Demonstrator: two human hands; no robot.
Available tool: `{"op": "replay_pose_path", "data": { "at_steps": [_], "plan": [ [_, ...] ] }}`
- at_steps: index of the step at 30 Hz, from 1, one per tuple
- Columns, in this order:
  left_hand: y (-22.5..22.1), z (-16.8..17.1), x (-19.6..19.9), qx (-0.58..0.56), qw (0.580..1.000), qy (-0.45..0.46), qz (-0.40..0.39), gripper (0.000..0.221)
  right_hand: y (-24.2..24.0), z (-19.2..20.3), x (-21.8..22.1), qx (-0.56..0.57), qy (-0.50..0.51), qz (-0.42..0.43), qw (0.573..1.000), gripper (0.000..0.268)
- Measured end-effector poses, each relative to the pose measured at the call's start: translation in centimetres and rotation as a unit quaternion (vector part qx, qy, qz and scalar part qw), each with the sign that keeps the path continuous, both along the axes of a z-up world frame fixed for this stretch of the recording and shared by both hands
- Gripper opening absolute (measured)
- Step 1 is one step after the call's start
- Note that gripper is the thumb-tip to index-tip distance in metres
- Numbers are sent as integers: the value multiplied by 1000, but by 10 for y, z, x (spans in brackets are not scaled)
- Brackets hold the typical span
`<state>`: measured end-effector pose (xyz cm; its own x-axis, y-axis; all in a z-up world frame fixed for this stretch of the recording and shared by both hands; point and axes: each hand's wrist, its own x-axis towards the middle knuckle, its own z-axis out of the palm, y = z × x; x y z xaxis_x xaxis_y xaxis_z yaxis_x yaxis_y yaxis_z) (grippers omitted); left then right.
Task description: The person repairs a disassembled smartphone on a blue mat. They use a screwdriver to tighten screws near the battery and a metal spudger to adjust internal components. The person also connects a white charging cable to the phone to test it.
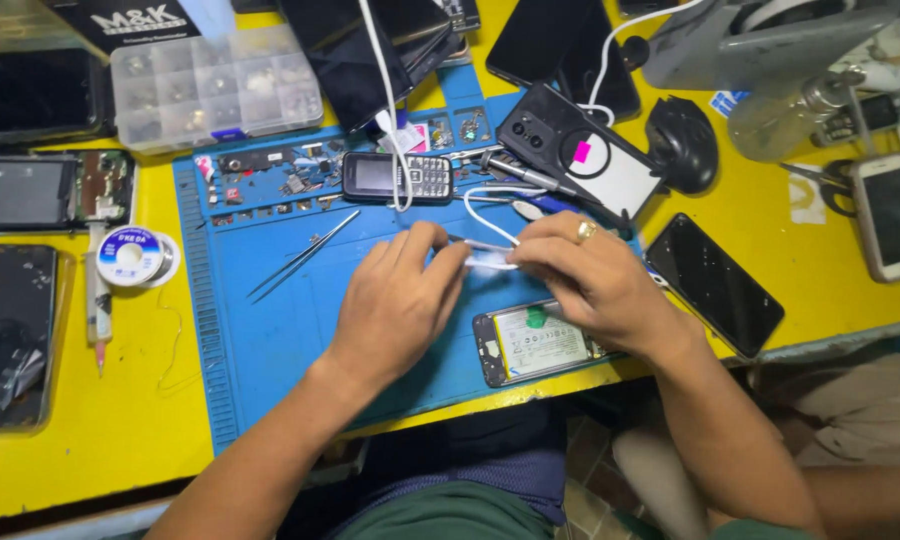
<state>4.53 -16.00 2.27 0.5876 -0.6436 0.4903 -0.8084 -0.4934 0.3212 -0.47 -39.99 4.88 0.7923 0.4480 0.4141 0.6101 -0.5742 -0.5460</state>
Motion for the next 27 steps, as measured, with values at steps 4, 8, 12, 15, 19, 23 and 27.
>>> {"op": "replay_pose_path", "data": {
  "at_steps": [4,8,12,15,19,23,27],
  "plan": [
    [17,15,-14,-20,996,36,-77,12,-22,8,11,-60,-21,-108,992,45],
    [43,19,-29,-89,986,122,-76,30,-41,18,37,-201,200,-299,911,76],
    [60,40,-38,-222,930,294,0,13,-48,17,50,-181,258,-294,902,81],
    [78,25,-40,-392,835,385,24,12,-41,33,44,-126,266,-315,902,75],
    [103,7,-27,-571,725,384,11,22,-53,32,27,-42,206,-311,927,68],
    [136,14,-20,-655,664,361,-22,28,-64,31,7,14,119,-291,949,58],
    [165,19,-10,-650,691,315,40,38,-62,33,-3,-63,144,-378,912,55]
  ]
}}
